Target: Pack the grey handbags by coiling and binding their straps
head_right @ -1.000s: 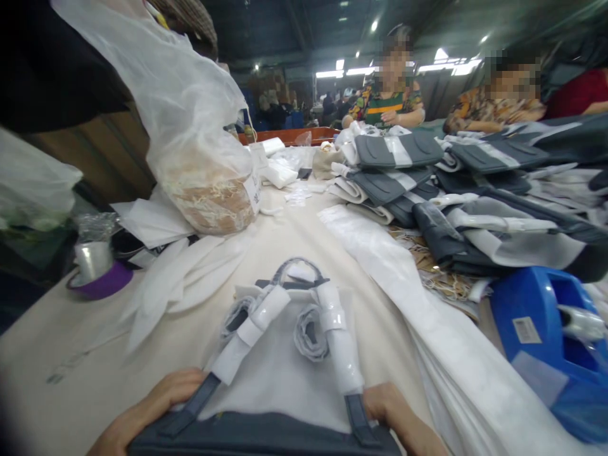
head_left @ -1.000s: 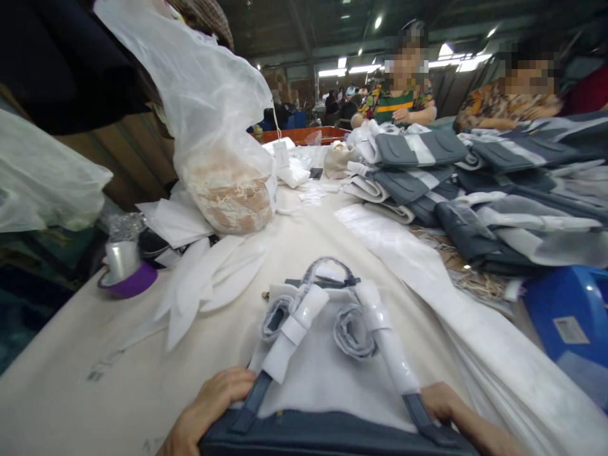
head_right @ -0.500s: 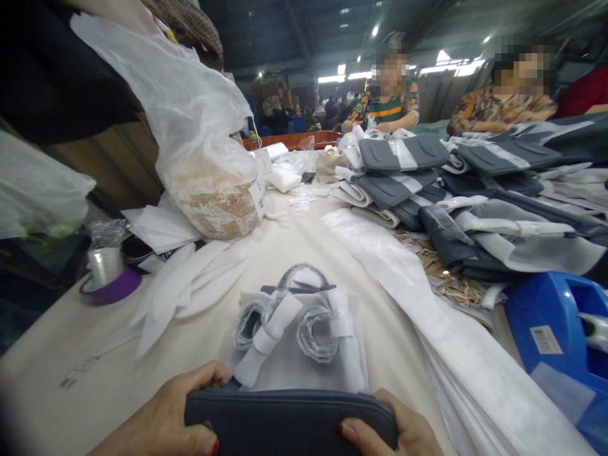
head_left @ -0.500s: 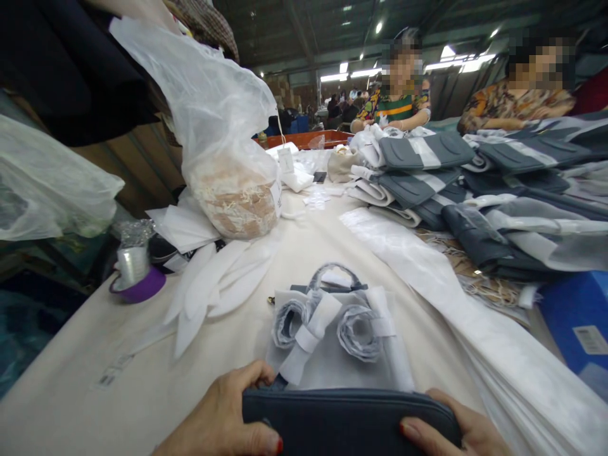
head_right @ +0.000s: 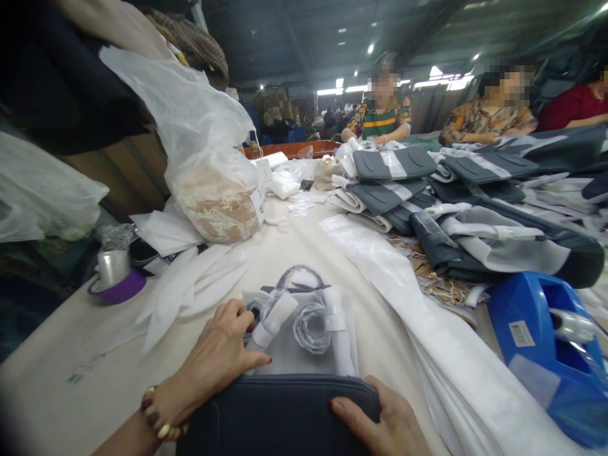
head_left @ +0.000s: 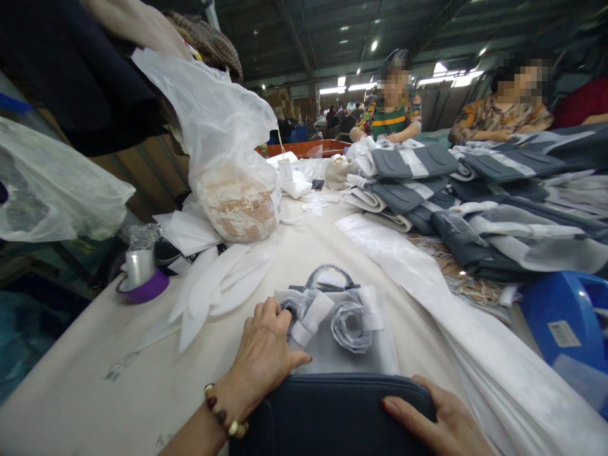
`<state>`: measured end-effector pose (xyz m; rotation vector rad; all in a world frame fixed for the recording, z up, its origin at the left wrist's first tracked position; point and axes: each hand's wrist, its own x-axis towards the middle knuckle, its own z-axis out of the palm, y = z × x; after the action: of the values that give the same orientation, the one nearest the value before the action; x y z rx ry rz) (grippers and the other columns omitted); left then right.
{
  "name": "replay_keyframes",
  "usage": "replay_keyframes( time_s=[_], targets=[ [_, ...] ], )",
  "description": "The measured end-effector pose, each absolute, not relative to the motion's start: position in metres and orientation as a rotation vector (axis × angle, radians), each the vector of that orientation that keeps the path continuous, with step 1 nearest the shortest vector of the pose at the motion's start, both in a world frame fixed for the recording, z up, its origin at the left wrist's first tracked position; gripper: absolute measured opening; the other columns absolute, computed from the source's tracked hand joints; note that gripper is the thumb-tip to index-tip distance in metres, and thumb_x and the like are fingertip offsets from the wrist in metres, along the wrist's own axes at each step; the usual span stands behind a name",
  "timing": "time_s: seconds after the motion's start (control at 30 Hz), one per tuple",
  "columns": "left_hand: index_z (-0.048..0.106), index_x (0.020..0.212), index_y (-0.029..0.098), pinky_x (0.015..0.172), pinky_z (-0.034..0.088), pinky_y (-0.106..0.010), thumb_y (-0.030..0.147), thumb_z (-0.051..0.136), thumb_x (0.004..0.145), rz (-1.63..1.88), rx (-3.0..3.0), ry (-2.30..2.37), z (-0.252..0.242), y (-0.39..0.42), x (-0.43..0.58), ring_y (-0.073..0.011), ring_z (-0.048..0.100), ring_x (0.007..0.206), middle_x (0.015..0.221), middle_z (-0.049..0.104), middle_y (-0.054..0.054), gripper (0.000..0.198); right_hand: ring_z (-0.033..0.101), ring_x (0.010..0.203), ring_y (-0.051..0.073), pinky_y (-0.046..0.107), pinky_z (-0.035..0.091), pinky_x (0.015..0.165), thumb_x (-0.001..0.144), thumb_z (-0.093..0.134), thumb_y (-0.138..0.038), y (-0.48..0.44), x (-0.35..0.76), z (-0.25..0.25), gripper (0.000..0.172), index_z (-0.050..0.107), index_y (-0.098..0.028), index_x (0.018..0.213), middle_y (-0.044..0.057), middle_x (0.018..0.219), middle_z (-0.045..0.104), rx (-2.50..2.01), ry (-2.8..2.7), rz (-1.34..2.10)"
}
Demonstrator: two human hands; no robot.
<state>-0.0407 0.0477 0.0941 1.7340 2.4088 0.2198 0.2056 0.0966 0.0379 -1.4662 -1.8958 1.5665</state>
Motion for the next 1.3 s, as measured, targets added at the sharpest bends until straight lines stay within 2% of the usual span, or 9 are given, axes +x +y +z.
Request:
replay_keyframes(
  time_s=[0.07, 0.17, 0.27, 0.43, 0.57, 0.73, 0.9, 1.1, 1.3],
  targets=[
    [0.058, 0.073, 0.016, 0.084, 0.045, -0.042, 0.018, 0.064, 0.063, 0.279, 1.743, 2.422, 0.091, 0.05, -0.039, -0.0273, 0.048, 0.094, 0.095, 0.051, -0.01, 0.012, 0.063, 0.068, 0.022, 0.026, 0.048, 0.059, 0.068, 0.054, -0.066, 0.097, 0.205, 0.037, 0.049, 0.063, -0.018, 0.071, 0.004, 0.069, 0.067, -1.462, -1.903, 1.552],
    [0.056, 0.068, 0.017, 0.088, 0.042, -0.039, 0.008, 0.053, 0.059, 0.597, 1.767, 2.388, 0.088, 0.045, -0.039, -0.0243, 0.05, 0.094, 0.097, 0.051, -0.01, 0.012, 0.062, 0.069, 0.022, 0.026, 0.048, 0.06, 0.068, 0.054, -0.065, 0.097, 0.204, 0.037, 0.048, 0.064, -0.018, 0.073, 0.004, 0.07, 0.068, -1.449, -1.899, 1.556],
    [0.055, 0.065, 0.017, 0.081, 0.043, -0.037, 0.019, 0.053, 0.061, 0.975, 1.52, 2.197, 0.088, 0.04, -0.046, -0.0236, 0.053, 0.086, 0.091, 0.055, -0.009, 0.006, 0.063, 0.069, 0.022, 0.026, 0.047, 0.059, 0.068, 0.056, -0.062, 0.096, 0.203, 0.04, 0.046, 0.065, -0.018, 0.073, 0.003, 0.07, 0.069, -1.444, -1.848, 1.589],
    [0.055, 0.067, 0.015, 0.065, 0.044, -0.034, 0.034, 0.052, 0.059, 1.194, 0.703, 1.579, 0.086, 0.05, -0.065, -0.0219, 0.057, 0.067, 0.063, 0.058, -0.004, 0.021, 0.063, 0.071, 0.022, 0.026, 0.047, 0.06, 0.068, 0.056, -0.062, 0.097, 0.202, 0.04, 0.046, 0.065, -0.017, 0.074, 0.003, 0.071, 0.069, -1.447, -1.827, 1.625],
    [0.054, 0.081, 0.014, 0.066, 0.044, -0.034, 0.04, 0.057, 0.061, 1.087, 0.812, 1.961, 0.085, 0.044, -0.065, -0.0225, 0.059, 0.07, 0.07, 0.062, -0.004, 0.033, 0.064, 0.072, 0.023, 0.028, 0.048, 0.061, 0.069, 0.056, -0.063, 0.099, 0.203, 0.037, 0.048, 0.065, -0.016, 0.075, 0.005, 0.072, 0.069, -1.469, -1.864, 1.593],
    [0.045, 0.112, 0.018, 0.072, 0.046, -0.034, 0.055, 0.037, 0.081, 0.869, 1.231, 2.285, 0.081, 0.005, -0.052, -0.0218, 0.064, 0.08, 0.089, 0.066, -0.005, 0.049, 0.063, 0.073, 0.024, 0.028, 0.048, 0.063, 0.069, 0.056, -0.063, 0.099, 0.204, 0.034, 0.048, 0.064, -0.016, 0.077, 0.005, 0.074, 0.069, -1.5, -1.838, 1.632],
    [0.042, 0.116, 0.015, 0.066, 0.046, -0.03, 0.047, 0.04, 0.085, 0.493, 1.417, 2.434, 0.053, 0.003, -0.051, -0.0218, 0.066, 0.071, 0.073, 0.065, -0.002, 0.045, 0.063, 0.08, 0.025, 0.03, 0.046, 0.069, 0.068, 0.055, -0.063, 0.1, 0.2, 0.028, 0.049, 0.062, -0.017, 0.083, 0.005, 0.08, 0.069, -1.568, -1.788, 1.64],
    [0.043, 0.118, 0.01, 0.059, 0.046, -0.031, 0.037, 0.042, 0.091, 0.146, 1.553, 2.634, 0.024, 0.019, -0.057, -0.0262, 0.068, 0.072, 0.078, 0.07, -0.009, 0.038, 0.059, 0.072, 0.025, 0.033, 0.039, 0.066, 0.071, 0.043, -0.065, 0.107, 0.19, 0.021, 0.049, 0.05, -0.02, 0.09, 0.003, 0.068, 0.06, -1.769, -2.019, 1.242],
    [0.042, 0.124, 0.008, 0.094, 0.041, -0.042, 0.02, 0.037, 0.091, 0.579, 2.285, 2.718, 0.043, 0.028, -0.036, -0.0287, 0.052, 0.112, 0.119, 0.056, -0.019, 0.035, 0.059, 0.076, 0.024, 0.032, 0.039, 0.069, 0.075, 0.04, -0.062, 0.106, 0.189, 0.02, 0.043, 0.044, -0.022, 0.089, 0.003, 0.075, 0.061, -1.691, -2.031, 1.272]
  ],
)
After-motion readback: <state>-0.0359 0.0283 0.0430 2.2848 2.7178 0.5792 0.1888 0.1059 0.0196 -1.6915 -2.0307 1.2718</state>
